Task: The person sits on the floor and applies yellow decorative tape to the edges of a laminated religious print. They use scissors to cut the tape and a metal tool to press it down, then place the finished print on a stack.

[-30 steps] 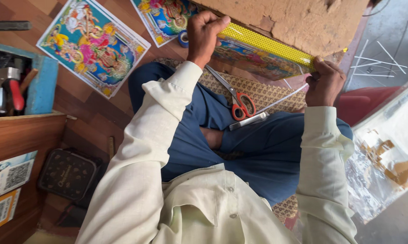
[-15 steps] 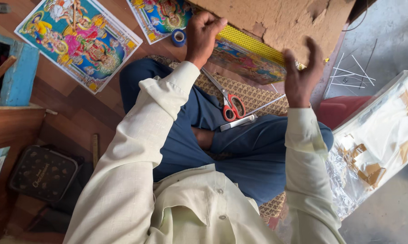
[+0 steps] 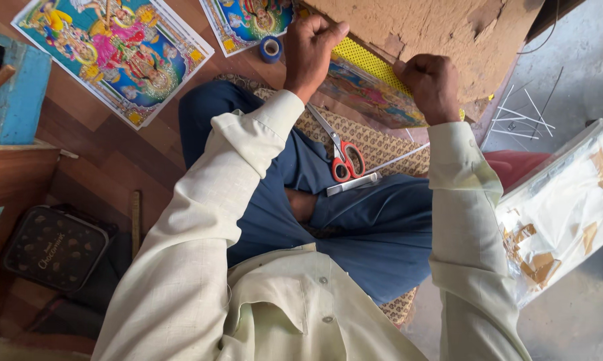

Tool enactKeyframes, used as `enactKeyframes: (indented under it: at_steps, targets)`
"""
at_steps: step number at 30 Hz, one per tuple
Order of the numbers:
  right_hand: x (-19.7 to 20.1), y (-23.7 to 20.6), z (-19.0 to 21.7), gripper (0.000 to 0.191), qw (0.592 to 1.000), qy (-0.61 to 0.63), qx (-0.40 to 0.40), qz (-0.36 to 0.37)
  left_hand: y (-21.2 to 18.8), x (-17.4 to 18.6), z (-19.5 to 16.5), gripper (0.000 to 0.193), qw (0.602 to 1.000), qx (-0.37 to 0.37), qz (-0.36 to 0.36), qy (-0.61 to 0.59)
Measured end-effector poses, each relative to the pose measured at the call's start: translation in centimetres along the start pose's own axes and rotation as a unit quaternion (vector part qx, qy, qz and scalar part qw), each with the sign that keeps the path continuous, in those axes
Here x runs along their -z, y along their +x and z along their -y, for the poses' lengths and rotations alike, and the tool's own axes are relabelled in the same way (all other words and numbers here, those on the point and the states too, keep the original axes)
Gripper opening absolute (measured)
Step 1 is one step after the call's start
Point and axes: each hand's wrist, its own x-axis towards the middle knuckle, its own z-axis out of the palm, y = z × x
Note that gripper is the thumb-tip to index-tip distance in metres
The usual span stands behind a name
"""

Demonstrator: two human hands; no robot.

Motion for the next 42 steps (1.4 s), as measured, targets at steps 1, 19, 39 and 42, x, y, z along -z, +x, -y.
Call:
enactKeyframes:
  at_steps: [1, 19, 39, 42]
  targets:
    - [0.0, 0.1, -0.2, 0.032, 1.000, -0.011, 0.011, -0.003, 0.2, -0.1, -0.1, 0.032, 1.000, 0.003, 0.002, 0.001]
    - [-5.7, -5.9, 2.8, 0.045, 0.904, -0.204, 0.323, -0.191, -1.3, -2.0, -1.3, 0.031, 0.990, 0.131, 0.037, -0.041]
    - [0.6, -10.2, -3.2, 0.019, 0.946, -0.174, 0.134, -0.237, -1.0, -1.4, -3.7, 0.024, 0.973, 0.232, -0.014, 0.004]
    - [1.3, -10.0, -3.4, 0.018, 0.960, -0.118, 0.125, -0.220, -1.4, -1.7, -4.0, 0.020, 0.969, 0.247, -0.030, 0.000]
